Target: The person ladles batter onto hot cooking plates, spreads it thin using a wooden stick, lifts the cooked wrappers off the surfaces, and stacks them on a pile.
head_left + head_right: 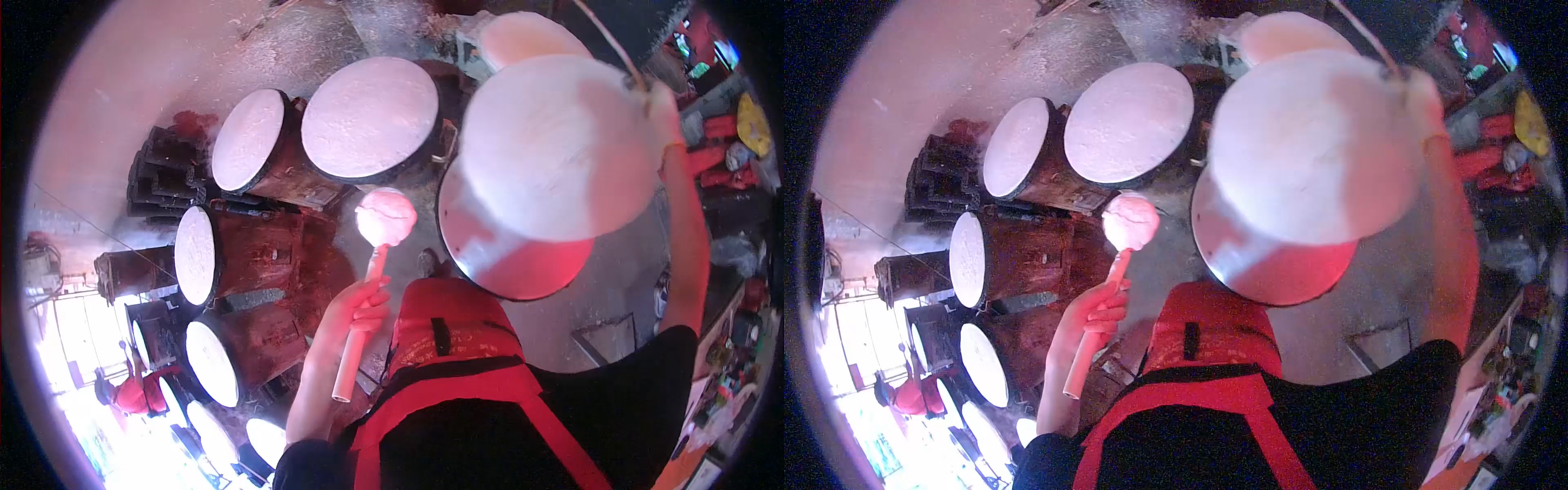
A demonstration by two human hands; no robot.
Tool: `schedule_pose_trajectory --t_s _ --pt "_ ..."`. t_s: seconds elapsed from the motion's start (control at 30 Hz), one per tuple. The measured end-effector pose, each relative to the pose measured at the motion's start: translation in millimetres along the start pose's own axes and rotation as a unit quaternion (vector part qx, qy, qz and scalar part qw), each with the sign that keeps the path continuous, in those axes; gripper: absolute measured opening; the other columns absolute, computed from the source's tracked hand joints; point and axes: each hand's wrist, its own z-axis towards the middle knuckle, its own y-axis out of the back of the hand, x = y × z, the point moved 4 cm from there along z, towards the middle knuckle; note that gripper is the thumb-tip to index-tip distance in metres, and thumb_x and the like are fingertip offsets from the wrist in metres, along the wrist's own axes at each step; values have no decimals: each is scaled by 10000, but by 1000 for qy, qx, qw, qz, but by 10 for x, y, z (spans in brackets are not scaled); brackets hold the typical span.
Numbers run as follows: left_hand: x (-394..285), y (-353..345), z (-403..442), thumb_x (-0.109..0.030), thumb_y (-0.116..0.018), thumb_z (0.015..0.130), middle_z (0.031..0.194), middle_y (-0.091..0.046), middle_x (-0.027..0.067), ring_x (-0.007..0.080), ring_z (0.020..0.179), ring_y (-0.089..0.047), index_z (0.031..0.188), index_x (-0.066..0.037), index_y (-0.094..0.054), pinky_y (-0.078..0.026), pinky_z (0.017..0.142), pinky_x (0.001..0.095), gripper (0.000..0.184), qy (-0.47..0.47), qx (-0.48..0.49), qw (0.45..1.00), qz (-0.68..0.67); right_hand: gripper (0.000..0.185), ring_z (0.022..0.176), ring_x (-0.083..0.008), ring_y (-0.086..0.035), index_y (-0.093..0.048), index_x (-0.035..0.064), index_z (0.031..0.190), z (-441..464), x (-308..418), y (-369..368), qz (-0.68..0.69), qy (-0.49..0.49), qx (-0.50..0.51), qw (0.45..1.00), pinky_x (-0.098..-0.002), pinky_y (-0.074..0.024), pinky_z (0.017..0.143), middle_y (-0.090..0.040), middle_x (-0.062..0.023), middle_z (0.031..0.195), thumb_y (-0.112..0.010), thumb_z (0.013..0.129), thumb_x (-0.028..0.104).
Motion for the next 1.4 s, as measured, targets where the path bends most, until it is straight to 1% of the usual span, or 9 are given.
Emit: schedule_pose_trajectory --t_s 0.13,0.37,0.67,0.97,1.03,1.13,1.23,1.33,1.4 --pt "-49 -46 40 -122 -485 1007 736 -415 5 37 493 -343 1160 7 -487 -273 356 158 200 38 33 999 -8 413 1016 -391 -635 -610 97 1234 81 791 891 -257 120 -240 928 -440 -503 856 -671 -196 1089 -587 896 334" --pt "-270 -149 302 -147 -487 1009 694 -394 -26 35 473 -330 1154 -9 -501 -248 346 159 201 68 64 995 42 478 1066 -248 -608 -601 122 1223 13 754 -84 -342 416 -329 776 -322 -527 858 -625 -80 1135 -674 752 142" --pt "-670 -94 772 -139 -439 1024 742 -399 -8 34 495 -327 1181 -52 -494 -259 390 170 188 -7 21 991 134 314 991 -222 -609 -630 179 1095 -255 -158 -2510 -318 206 -170 910 -388 -511 805 -625 -12 1083 -642 787 237" --pt "-326 -251 473 -114 -450 1001 735 -408 -5 40 498 -342 1150 -51 -489 -261 397 181 167 -66 14 982 175 398 667 -268 -638 -610 129 1208 -1040 145 -1936 -272 162 -189 930 -389 -524 570 -639 -95 826 -673 859 309" --pt "-83 -239 374 -110 -452 994 725 -407 -7 44 500 -349 1128 -56 -490 -267 399 188 150 -75 11 976 203 316 670 -309 -643 -631 76 1136 -1637 136 -1636 28 7 75 997 -421 -514 604 -620 -172 727 -618 916 302" --pt "275 -363 393 -135 -447 978 708 -417 -14 72 484 -375 1079 -89 -472 -306 402 229 113 -71 44 952 293 365 765 -291 -634 -568 80 1289 -2726 260 -866 22 273 -79 959 -385 -520 670 -632 -159 964 -568 934 165" --pt "727 -669 403 -156 -452 980 685 -481 11 115 468 -460 1067 -83 -456 -380 391 276 113 -176 -8 859 480 433 1076 -284 -624 -455 0 1390 -3554 88 -188 36 210 163 963 -336 -487 915 -569 -178 1276 -520 986 142" --pt "1321 -1197 502 -125 -563 905 779 -594 238 412 717 -625 1015 18 -479 -478 620 467 199 -500 63 439 744 452 1103 -302 -610 -445 39 1416 -4084 56 417 -118 190 271 936 -336 -478 936 -566 -186 1279 -516 971 71" --pt "1720 -1511 568 -101 -616 826 847 -624 256 442 812 -623 948 11 -559 -483 685 497 175 -443 25 405 800 543 934 -312 -612 -401 154 1458 -4321 -409 427 -77 187 200 959 -367 -507 807 -584 -166 1126 -540 941 69"
